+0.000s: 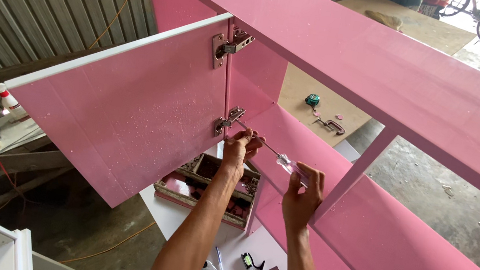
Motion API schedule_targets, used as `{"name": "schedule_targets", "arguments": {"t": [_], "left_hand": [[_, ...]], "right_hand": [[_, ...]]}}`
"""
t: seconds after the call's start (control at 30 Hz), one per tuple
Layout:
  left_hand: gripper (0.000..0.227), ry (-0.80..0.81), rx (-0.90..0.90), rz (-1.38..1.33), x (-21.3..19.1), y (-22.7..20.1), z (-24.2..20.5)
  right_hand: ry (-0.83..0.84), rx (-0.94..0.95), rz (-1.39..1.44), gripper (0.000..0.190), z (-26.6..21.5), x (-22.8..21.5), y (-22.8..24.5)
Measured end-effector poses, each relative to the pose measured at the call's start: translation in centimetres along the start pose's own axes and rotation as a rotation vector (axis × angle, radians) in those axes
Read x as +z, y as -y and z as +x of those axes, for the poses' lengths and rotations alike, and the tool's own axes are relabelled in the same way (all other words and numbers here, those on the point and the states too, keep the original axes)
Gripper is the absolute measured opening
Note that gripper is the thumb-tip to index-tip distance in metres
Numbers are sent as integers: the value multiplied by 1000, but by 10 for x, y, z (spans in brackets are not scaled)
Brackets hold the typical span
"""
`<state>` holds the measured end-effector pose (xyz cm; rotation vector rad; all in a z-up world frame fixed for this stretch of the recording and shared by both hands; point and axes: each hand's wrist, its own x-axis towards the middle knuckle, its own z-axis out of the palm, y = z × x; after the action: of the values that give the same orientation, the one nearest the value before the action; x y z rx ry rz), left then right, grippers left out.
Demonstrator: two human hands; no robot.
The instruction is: The person uses a screwdriver to tighten screws on the hinges of a pink cabinet door. They repeatedly open and close the door to test the alignment and movement of the hinges during the process.
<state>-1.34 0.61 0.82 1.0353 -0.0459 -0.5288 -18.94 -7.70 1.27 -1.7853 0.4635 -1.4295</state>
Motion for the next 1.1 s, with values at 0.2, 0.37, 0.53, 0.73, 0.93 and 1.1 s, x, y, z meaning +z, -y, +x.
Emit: {"name": "schedule_targets", "arguments": {"t": [0.2,0.37,0.53,0.73,0.93,1.1], "left_hand": [[74,-580,213,-79,-43,62,46],[69,-246,218,-566,-93,115,138],[53,-237,213,-573,-85,113,145],[57,-288,241,-467,-70,95,111],[64,-389,248,-425,-70,115,135],[67,-457,274,-460,-38,63,73]], "right_hand": [[-27,-85,-53,21,-3,1,11],[-33,-149,-103,26,-5,2,4],[-22,-75,-131,19,-2,5,4],[-57,295,-71,12,-2,10,16],[19,144,-99,44,-1,3,9],[-84,55,-157,15,-1,7,-1]]}}
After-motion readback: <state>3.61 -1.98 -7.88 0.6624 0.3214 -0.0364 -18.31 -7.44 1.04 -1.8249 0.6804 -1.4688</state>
